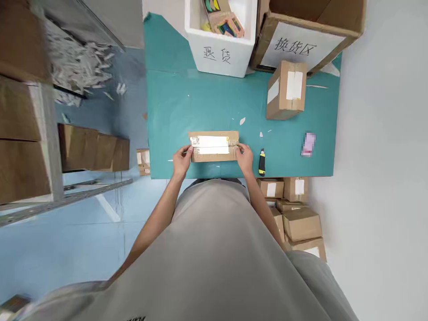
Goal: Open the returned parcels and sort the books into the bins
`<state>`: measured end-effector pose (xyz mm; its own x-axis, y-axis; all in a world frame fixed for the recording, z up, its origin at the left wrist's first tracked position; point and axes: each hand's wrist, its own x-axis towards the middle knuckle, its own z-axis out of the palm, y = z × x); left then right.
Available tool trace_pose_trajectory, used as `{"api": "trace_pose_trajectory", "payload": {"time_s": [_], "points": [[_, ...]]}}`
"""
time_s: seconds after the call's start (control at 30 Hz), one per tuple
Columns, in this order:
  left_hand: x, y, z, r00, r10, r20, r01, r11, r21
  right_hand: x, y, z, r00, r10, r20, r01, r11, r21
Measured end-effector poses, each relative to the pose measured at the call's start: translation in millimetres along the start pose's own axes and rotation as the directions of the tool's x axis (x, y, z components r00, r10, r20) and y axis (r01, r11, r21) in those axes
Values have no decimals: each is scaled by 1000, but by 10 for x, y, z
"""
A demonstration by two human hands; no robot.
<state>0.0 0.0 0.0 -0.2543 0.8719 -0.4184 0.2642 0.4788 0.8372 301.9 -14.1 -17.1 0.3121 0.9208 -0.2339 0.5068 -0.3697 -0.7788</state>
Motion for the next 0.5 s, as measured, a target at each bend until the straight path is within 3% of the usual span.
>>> {"api": "trace_pose_trajectory", "payload": {"time_s": [0.17,0.33,0.4,0.5], "points": [[-154,112,93,996,76,41,-77,997,14,-19,56,-19,999,31,-10,-30,997,70],[-496,574,218,958,213,193,-240,962,127,18,285,-206,984,70,-162,-62,997,52],[-658,834,297,901,281,331,-359,911,205,88,423,-311,974,106,-200,-101,994,37],[-874,1191,491,735,320,598,-532,819,216,235,622,-465,968,145,-205,-147,989,3]]}}
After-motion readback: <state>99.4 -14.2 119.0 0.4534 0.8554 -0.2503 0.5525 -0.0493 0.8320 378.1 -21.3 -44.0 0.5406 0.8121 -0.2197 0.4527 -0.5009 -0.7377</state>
